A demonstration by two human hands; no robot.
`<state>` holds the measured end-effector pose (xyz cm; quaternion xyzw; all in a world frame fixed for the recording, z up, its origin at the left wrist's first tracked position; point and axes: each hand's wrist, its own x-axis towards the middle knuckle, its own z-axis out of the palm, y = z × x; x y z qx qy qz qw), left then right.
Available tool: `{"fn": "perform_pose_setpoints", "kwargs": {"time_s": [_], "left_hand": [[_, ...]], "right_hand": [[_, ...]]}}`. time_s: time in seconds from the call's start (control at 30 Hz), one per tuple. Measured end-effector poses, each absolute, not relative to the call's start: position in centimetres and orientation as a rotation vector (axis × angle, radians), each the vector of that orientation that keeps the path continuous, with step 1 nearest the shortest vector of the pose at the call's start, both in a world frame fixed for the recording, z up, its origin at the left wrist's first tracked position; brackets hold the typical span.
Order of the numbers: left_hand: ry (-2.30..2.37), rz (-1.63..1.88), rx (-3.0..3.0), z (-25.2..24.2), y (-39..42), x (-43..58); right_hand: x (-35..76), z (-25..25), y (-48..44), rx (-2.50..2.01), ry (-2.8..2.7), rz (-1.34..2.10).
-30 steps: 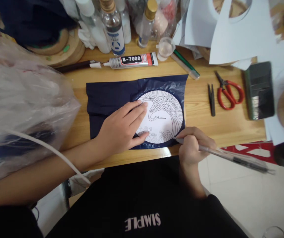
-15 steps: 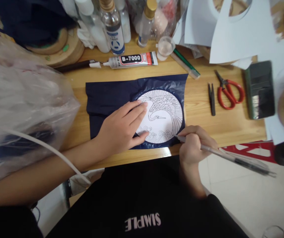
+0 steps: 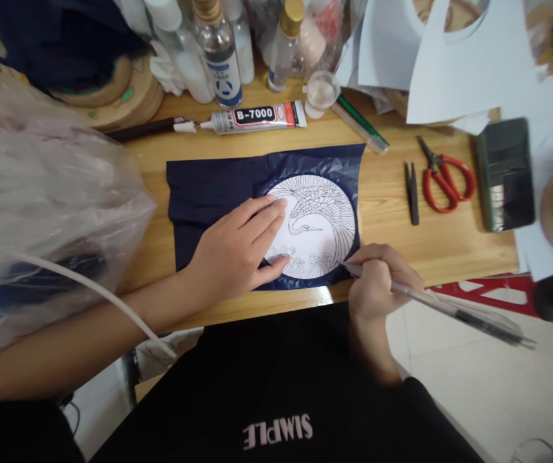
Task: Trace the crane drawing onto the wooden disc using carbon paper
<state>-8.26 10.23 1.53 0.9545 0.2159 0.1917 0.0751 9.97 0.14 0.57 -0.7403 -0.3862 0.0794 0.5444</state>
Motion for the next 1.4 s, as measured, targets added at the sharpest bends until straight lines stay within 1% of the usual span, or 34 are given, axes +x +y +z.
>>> {"fn": "perform_pose_setpoints", "kwargs": {"time_s": [0.17,0.6,0.83,1.1,1.4], "left_hand": [[0.651,0.575,2.842,1.5,10.2,-8.4],[0.640,0.580,2.855,1.4,10.2,-8.4],[0.650,0.589,2.854,1.6,10.2,-8.3],[0.658,0.650,2.862,1.6,10.2,-8.3],[0.649,0.763,2.862,1.0,10.1,-8.4]], "right_hand": [[10.0,0.4,0.0,-1.711,-0.903,0.213],[10.3,0.8,-0.5,-1.724,-1.101,0.314],[9.9,0.3,0.1,-1.614,-0.849,0.107],[10.4,0.8,0.9,-1.538,-0.386,0.443],[10.6,0.6,1.1,-1.527,-0.344,0.558]]}}
